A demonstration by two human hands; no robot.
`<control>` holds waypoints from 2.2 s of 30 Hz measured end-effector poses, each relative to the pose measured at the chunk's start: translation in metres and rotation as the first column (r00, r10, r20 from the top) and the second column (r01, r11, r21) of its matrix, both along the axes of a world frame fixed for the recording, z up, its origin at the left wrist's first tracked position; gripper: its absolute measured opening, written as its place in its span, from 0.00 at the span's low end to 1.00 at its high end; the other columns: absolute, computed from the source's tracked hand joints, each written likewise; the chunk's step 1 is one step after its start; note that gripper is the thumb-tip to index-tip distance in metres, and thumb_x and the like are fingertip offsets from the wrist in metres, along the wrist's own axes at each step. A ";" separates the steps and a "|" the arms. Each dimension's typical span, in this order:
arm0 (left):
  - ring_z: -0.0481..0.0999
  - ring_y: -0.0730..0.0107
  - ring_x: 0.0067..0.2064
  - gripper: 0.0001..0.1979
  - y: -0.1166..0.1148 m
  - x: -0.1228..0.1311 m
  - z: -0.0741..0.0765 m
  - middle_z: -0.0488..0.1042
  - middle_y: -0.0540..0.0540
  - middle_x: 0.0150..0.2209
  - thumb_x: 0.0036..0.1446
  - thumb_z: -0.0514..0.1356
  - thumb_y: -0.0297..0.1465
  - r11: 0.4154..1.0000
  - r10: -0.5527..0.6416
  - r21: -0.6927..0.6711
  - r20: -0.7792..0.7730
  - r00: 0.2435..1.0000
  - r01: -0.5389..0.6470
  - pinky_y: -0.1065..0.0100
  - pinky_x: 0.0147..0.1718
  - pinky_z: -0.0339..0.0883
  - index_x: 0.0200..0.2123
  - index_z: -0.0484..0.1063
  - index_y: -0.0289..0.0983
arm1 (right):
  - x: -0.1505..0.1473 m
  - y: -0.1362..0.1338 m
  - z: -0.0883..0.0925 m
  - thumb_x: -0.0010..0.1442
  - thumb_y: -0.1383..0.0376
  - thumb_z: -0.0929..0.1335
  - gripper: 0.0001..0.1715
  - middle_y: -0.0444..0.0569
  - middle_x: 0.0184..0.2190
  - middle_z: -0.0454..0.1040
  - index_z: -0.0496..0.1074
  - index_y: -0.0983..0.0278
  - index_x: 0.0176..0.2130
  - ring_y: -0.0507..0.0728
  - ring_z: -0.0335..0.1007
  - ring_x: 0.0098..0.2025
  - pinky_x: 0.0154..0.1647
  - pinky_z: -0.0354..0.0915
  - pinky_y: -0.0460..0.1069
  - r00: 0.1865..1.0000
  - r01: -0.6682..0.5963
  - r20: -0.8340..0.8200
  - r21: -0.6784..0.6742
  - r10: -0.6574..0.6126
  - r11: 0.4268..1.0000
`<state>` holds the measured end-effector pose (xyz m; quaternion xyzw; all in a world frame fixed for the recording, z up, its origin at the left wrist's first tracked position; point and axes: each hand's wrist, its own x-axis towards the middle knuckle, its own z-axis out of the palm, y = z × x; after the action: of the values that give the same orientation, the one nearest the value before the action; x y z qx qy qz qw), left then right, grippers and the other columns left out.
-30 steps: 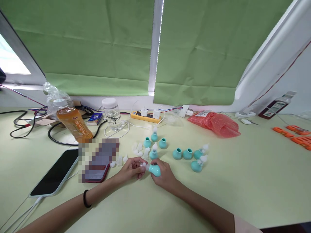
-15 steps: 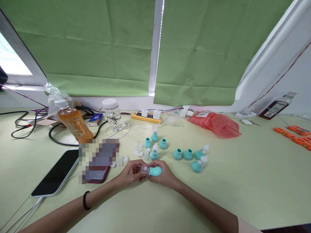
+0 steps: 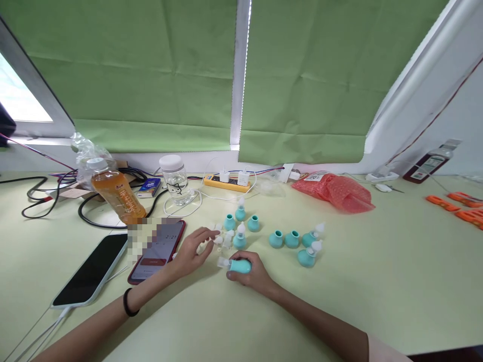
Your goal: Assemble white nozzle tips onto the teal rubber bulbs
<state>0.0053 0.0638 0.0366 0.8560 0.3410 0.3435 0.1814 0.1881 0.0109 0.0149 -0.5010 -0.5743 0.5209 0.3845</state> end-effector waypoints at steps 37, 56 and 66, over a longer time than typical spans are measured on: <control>0.70 0.72 0.25 0.16 -0.019 -0.007 -0.010 0.72 0.47 0.21 0.38 0.63 0.35 0.424 0.140 -0.803 0.515 0.846 0.419 0.67 0.28 0.66 0.29 0.71 0.29 | -0.002 -0.012 -0.009 0.49 0.62 0.64 0.09 0.47 0.25 0.71 0.68 0.62 0.33 0.54 0.67 0.27 0.28 0.63 0.48 0.881 -0.161 0.446 0.600 -0.161 0.784; 0.69 0.73 0.23 0.13 -0.029 -0.005 -0.010 0.71 0.48 0.20 0.42 0.61 0.34 0.594 0.096 -0.724 0.496 0.863 0.350 0.72 0.26 0.61 0.31 0.71 0.31 | -0.001 -0.011 -0.019 0.44 0.58 0.67 0.14 0.49 0.32 0.72 0.70 0.62 0.33 0.59 0.67 0.36 0.37 0.63 0.51 0.906 -0.020 0.385 0.449 -0.173 0.893; 0.66 0.73 0.26 0.16 -0.042 0.002 -0.010 0.69 0.49 0.20 0.44 0.59 0.34 0.615 0.165 -0.713 0.533 0.830 0.336 0.71 0.29 0.61 0.37 0.71 0.31 | -0.003 -0.012 -0.017 0.44 0.57 0.67 0.15 0.50 0.33 0.71 0.69 0.63 0.33 0.58 0.67 0.36 0.36 0.65 0.51 0.969 0.054 0.206 0.367 -0.138 0.928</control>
<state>0.0069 0.0216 0.0266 0.5685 0.3449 0.3807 0.6426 0.1850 -0.0013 -0.0021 -0.5066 -0.6747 0.3266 0.4260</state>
